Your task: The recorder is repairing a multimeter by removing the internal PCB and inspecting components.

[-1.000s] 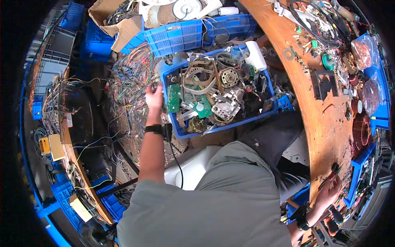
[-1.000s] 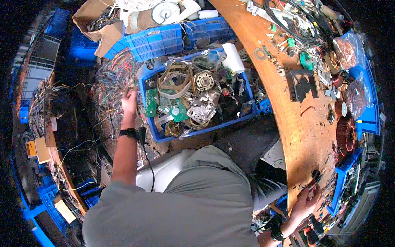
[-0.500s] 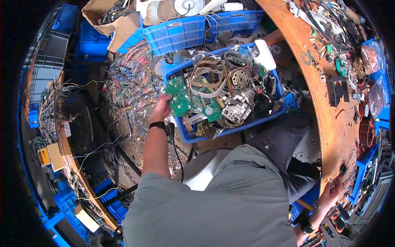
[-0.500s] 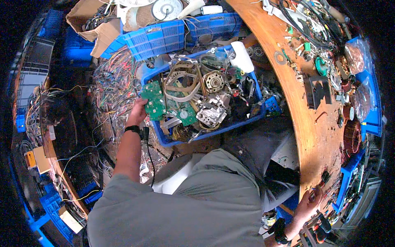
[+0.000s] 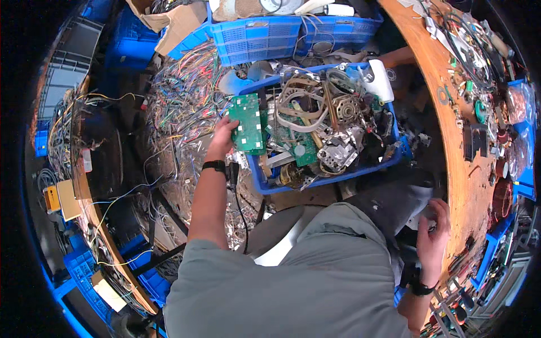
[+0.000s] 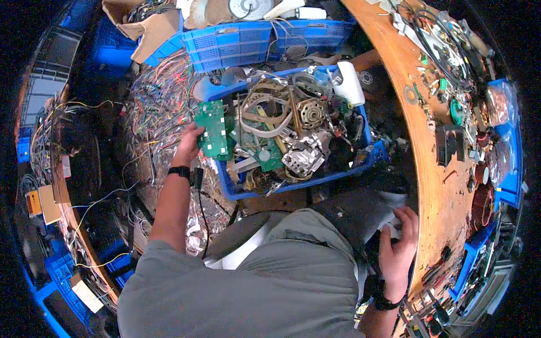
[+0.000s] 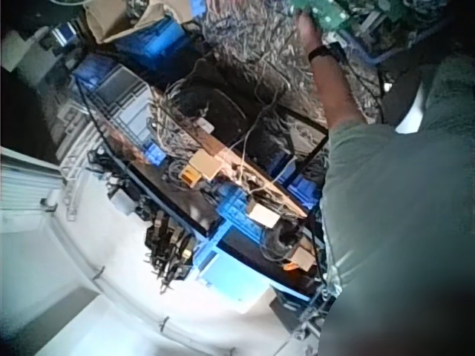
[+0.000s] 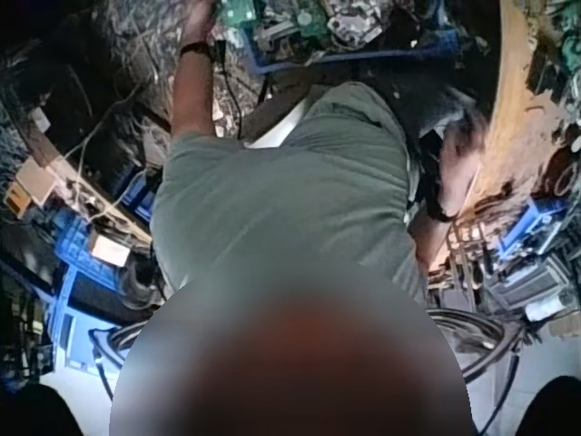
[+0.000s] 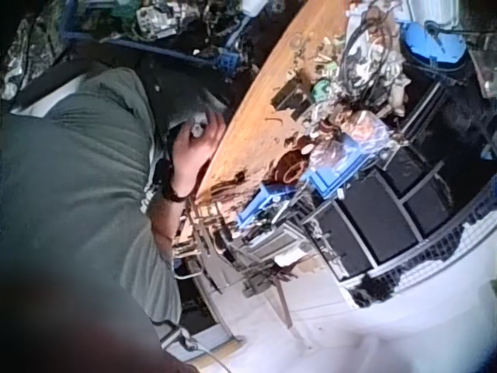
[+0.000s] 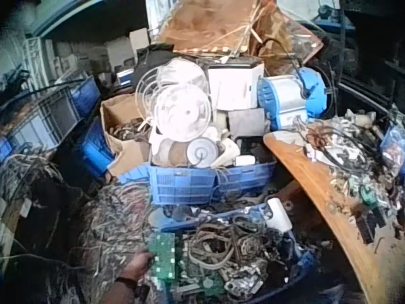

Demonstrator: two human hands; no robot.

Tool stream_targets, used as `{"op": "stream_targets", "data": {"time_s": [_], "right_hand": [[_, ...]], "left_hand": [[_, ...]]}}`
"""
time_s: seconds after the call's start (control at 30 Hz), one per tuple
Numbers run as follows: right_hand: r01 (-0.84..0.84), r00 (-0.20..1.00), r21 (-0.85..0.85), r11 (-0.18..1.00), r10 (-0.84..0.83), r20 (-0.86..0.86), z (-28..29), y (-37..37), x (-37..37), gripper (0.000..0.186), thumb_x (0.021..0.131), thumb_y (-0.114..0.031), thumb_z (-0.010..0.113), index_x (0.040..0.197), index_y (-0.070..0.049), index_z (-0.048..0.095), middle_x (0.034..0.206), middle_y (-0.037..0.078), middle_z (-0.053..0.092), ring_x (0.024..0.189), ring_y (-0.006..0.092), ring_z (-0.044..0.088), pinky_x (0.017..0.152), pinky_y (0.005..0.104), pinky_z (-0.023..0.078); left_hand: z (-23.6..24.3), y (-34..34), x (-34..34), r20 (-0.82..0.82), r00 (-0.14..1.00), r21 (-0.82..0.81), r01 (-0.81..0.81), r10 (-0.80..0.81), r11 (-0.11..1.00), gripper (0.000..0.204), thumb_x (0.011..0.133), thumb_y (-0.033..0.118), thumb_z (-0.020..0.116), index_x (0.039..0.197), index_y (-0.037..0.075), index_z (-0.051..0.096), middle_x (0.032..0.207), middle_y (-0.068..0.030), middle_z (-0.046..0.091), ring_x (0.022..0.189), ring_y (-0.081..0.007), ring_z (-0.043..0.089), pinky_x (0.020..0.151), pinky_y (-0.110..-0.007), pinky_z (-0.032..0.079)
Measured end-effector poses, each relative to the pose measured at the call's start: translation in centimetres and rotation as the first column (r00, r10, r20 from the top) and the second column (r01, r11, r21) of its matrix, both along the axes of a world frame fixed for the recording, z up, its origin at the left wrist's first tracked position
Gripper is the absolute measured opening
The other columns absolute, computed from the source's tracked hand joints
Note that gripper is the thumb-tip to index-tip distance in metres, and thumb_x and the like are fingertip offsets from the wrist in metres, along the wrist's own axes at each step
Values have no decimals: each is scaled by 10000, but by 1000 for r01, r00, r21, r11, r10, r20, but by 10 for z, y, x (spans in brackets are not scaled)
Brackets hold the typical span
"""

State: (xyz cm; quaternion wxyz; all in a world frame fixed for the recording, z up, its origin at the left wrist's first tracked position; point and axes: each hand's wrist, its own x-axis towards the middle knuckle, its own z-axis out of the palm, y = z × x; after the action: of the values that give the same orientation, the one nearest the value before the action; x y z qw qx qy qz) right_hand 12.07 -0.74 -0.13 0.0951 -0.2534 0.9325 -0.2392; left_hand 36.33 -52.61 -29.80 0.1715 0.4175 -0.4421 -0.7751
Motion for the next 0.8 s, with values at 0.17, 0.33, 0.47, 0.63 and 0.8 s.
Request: {"op": "stream_targets", "data": {"time_s": [0.17,0.33,0.47,0.63,0.8], "right_hand": [[-296,895,-165,941,333,297,-41,-57,-1,328,812,-2,635,1139,9,605,1111,160,616,958,296,634,816,351,516],[-438,686,-243,866,496,532,-86,-140,11,327,831,-83,655,1142,8,611,1010,167,609,908,321,630,802,379,516],[-506,646,-193,841,518,561,-100,-152,25,330,839,-99,650,1147,11,610,1011,173,616,913,320,635,796,388,517],[-493,664,-169,853,495,560,-103,-114,16,327,844,-99,648,1151,8,607,1024,169,621,899,310,642,787,378,523],[-321,781,-60,945,300,548,-96,-74,2,311,851,-96,661,1145,-5,619,1006,151,632,874,272,644,769,350,517]], "left_hand": [[-6,7,-5,20,998,0,65,-65,998,352,908,8,565,1260,-2,566,1136,-93,677,981,-213,656,899,-367,528],[-12,15,-6,2,1000,69,-21,21,997,388,917,-10,546,1304,13,537,1175,-97,667,1013,-218,657,927,-366,528],[-47,5,-3,69,997,-87,49,-43,995,319,889,81,641,1196,0,611,1079,-97,696,926,-204,664,822,-350,525],[-68,1,-17,542,837,-500,387,-69,775,375,809,266,771,1062,5,682,825,-77,697,696,-167,636,634,-352,500],[-44,12,-26,367,930,-474,183,5,861,244,832,213,756,965,19,691,761,-35,672,638,-112,590,584,-295,463]]}}
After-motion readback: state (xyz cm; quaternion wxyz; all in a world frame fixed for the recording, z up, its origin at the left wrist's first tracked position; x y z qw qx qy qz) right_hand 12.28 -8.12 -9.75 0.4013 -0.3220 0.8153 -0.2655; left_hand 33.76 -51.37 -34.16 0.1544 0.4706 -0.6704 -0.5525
